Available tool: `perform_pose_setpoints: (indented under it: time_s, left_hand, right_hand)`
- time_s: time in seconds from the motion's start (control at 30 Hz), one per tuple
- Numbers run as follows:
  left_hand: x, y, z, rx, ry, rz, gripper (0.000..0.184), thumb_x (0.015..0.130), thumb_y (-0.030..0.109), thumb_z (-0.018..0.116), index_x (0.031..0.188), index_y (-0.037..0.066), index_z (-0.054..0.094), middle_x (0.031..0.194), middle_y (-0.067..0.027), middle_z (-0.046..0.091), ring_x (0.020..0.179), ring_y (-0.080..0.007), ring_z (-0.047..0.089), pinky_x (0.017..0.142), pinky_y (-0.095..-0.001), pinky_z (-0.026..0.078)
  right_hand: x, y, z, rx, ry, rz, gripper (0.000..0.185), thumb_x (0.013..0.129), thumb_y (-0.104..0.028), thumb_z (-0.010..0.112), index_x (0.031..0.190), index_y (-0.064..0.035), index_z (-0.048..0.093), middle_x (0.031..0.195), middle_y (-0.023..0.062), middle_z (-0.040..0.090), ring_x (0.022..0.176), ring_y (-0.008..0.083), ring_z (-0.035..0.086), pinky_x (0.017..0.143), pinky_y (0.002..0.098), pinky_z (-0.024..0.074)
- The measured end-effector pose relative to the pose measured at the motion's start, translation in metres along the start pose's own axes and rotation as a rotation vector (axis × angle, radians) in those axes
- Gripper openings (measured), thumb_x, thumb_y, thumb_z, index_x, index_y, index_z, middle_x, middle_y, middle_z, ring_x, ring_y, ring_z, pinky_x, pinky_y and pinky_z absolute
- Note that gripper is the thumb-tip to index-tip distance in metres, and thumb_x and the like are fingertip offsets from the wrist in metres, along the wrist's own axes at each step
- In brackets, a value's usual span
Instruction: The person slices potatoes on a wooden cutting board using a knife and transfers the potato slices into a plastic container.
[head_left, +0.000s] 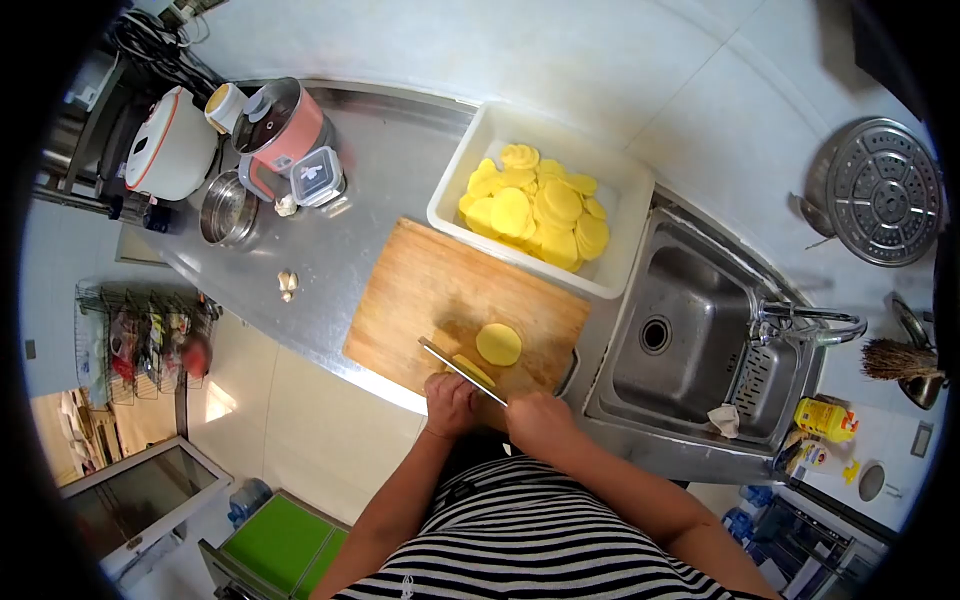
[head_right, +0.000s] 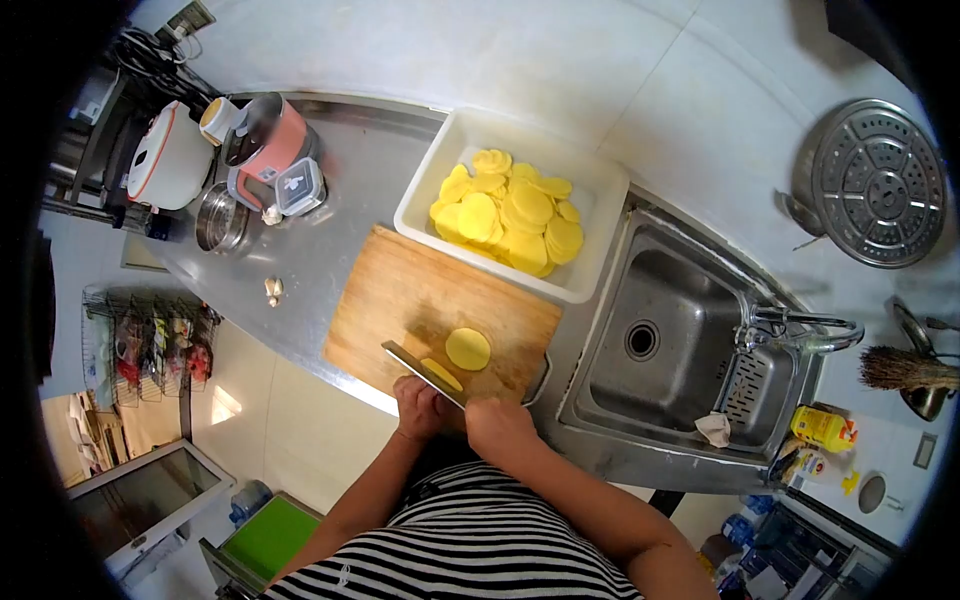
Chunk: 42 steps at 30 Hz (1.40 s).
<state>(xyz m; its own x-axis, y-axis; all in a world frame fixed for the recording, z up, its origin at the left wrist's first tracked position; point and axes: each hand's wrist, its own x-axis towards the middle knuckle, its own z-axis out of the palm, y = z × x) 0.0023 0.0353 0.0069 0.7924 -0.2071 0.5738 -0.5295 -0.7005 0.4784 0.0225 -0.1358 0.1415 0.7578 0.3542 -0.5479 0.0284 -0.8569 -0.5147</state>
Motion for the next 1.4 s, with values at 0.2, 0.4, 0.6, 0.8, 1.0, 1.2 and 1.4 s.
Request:
perform_pose_setpoints:
  time_s: [0.2,0.4,0.6,0.8,1.0,1.2,1.4]
  left_hand:
    - [0.001,0.004,0.0,0.001,0.005,-0.03,0.028,0.072,0.007,0.064,0.097,0.012,0.052,0.101,-0.0068,0.054,0.091,-0.0273,0.051,0.08,-0.0421,0.041]
    - [-0.001,-0.001,0.001,0.004,-0.006,-0.02,0.027,0.073,0.007,0.063,0.097,0.012,0.052,0.1,-0.0064,0.053,0.09,-0.0271,0.051,0.08,-0.0422,0.041]
    - [0.002,0.001,0.001,0.003,-0.007,-0.036,0.027,0.072,0.007,0.063,0.096,0.013,0.052,0.101,-0.0059,0.053,0.092,-0.027,0.05,0.081,-0.0421,0.041]
    - [-0.003,0.0,0.004,0.007,-0.008,-0.037,0.03,0.069,0.006,0.063,0.096,0.014,0.052,0.101,-0.0056,0.053,0.093,-0.0269,0.049,0.081,-0.0419,0.041]
    - [-0.003,0.0,0.003,0.032,-0.008,-0.022,0.029,0.071,0.008,0.062,0.097,0.013,0.052,0.1,-0.0064,0.052,0.092,-0.0276,0.049,0.082,-0.042,0.04]
    - [0.004,0.004,0.0,0.042,-0.003,-0.007,0.026,0.073,0.008,0.061,0.097,0.011,0.052,0.099,-0.008,0.051,0.092,-0.0281,0.049,0.081,-0.0423,0.041]
    - [0.004,0.003,-0.002,0.017,-0.032,-0.023,0.021,0.076,0.009,0.059,0.095,0.01,0.05,0.098,-0.0098,0.051,0.089,-0.0296,0.05,0.078,-0.0433,0.041]
  right_hand:
    - [0.006,0.0,0.003,0.026,0.019,-0.02,0.024,0.083,-0.018,0.051,0.075,0.0005,0.063,0.073,0.0234,0.063,0.07,0.0401,0.062,0.064,0.0497,0.0494]
    - [-0.007,0.002,-0.001,0.055,-0.013,0.089,0.027,0.085,-0.018,0.05,0.073,0.0016,0.064,0.074,0.0247,0.062,0.071,0.0407,0.062,0.065,0.0493,0.0489]
    - [0.013,0.002,0.015,0.036,0.046,0.033,0.025,0.083,-0.018,0.052,0.074,0.0011,0.065,0.075,0.0244,0.063,0.071,0.0406,0.063,0.065,0.0495,0.0495]
    - [0.0,0.003,0.011,0.073,0.053,0.085,0.023,0.08,-0.017,0.052,0.072,0.0002,0.065,0.073,0.0241,0.063,0.07,0.0408,0.063,0.064,0.0494,0.05]
    - [0.027,0.014,0.036,0.063,0.157,0.006,0.025,0.082,-0.018,0.052,0.071,-0.0004,0.065,0.07,0.0236,0.062,0.066,0.0411,0.062,0.062,0.0498,0.0497]
    - [0.025,0.021,0.042,0.096,0.221,0.002,0.029,0.084,-0.021,0.051,0.069,-0.0003,0.064,0.068,0.024,0.061,0.065,0.0406,0.062,0.06,0.0496,0.0492]
    - [-0.007,0.015,0.021,0.026,0.136,0.016,0.027,0.085,-0.023,0.051,0.075,-0.0009,0.061,0.068,0.0224,0.062,0.065,0.0403,0.062,0.061,0.0501,0.049]
